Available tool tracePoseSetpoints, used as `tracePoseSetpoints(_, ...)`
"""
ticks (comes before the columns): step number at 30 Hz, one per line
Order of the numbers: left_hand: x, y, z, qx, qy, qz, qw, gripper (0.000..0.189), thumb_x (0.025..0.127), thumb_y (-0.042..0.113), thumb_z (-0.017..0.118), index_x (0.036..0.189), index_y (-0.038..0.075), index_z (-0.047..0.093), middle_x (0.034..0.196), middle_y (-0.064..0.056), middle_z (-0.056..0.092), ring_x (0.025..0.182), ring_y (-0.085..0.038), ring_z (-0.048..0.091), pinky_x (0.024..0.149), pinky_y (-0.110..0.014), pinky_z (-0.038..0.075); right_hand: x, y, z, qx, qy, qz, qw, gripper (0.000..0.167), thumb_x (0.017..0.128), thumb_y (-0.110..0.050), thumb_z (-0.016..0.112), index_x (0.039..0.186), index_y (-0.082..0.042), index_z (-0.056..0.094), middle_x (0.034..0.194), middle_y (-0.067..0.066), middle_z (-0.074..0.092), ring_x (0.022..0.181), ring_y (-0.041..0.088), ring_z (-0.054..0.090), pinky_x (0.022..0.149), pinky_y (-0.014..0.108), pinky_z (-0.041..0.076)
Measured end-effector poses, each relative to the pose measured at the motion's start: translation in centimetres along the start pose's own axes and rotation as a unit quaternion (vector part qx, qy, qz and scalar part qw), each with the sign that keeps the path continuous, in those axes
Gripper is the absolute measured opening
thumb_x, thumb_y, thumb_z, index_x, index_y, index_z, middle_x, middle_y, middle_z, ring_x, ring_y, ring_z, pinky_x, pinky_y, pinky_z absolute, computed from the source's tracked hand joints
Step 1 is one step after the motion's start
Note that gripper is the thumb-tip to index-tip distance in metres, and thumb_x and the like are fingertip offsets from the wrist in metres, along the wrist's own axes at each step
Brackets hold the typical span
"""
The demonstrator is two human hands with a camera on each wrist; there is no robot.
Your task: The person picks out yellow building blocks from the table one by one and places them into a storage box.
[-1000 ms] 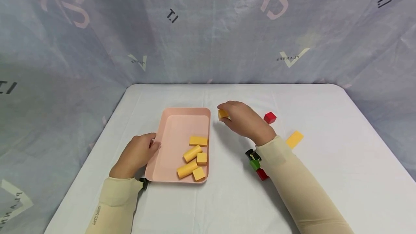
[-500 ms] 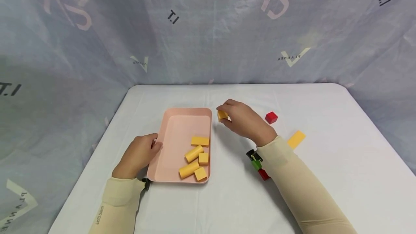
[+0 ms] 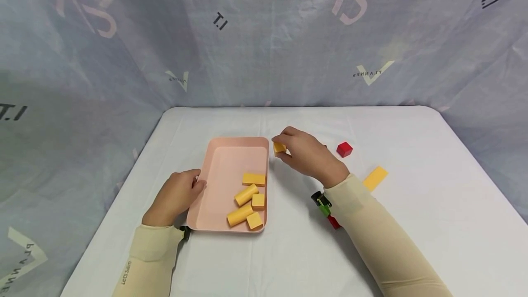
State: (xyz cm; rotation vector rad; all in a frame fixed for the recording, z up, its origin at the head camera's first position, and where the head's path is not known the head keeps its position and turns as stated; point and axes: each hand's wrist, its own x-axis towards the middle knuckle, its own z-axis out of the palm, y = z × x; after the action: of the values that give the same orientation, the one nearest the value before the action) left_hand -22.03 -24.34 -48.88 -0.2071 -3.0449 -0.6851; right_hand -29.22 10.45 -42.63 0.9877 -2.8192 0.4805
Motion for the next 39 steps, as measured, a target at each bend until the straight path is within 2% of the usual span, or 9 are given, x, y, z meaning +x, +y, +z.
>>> tracePoseSetpoints(6,0.0,0.0,0.0,0.004,0.006,0.007,1.0000,0.011,0.100,0.015,0.063,0.090,0.010,0.065,0.064,-0.001,0.053,0.055,-0.015,0.048,0.053,-0.031,0.039,0.0,-0.2,0.2,0.001,0.005,-0.008,1.0000,0.039,0.092,-0.023,0.080,0.128,-0.013,0.070,0.117,0.000,0.062,0.097,0.015,0.062,0.087,0.032,0.058)
tracePoseSetpoints(14,0.0,0.0,-0.1,0.000,0.004,0.004,1.0000,0.009,0.100,0.015,0.062,0.096,0.009,0.068,0.065,-0.001,0.055,0.056,-0.015,0.049,0.053,-0.031,0.039,0.0,-0.6,0.2,0.000,0.010,-0.019,0.9998,0.037,0.092,-0.022,0.079,0.127,-0.013,0.070,0.116,0.001,0.063,0.095,0.015,0.063,0.085,0.030,0.058)
tracePoseSetpoints(25,0.0,0.0,0.0,-0.002,0.004,0.004,1.0000,0.012,0.100,0.015,0.063,0.089,0.011,0.065,0.063,-0.001,0.052,0.054,-0.015,0.048,0.052,-0.031,0.038,0.1,-0.9,0.8,-0.013,0.029,-0.048,0.9983,0.036,0.091,-0.024,0.081,0.123,-0.012,0.072,0.111,0.000,0.064,0.089,0.014,0.060,0.079,0.028,0.057)
tracePoseSetpoints(39,0.0,-0.1,0.0,-0.001,0.000,0.001,1.0000,0.010,0.101,0.016,0.063,0.095,0.010,0.067,0.065,0.000,0.055,0.055,-0.015,0.050,0.053,-0.031,0.040,0.1,-1.1,1.4,-0.021,0.041,-0.082,0.9955,0.033,0.089,-0.024,0.083,0.118,-0.012,0.072,0.106,-0.001,0.064,0.087,0.012,0.059,0.077,0.026,0.056)
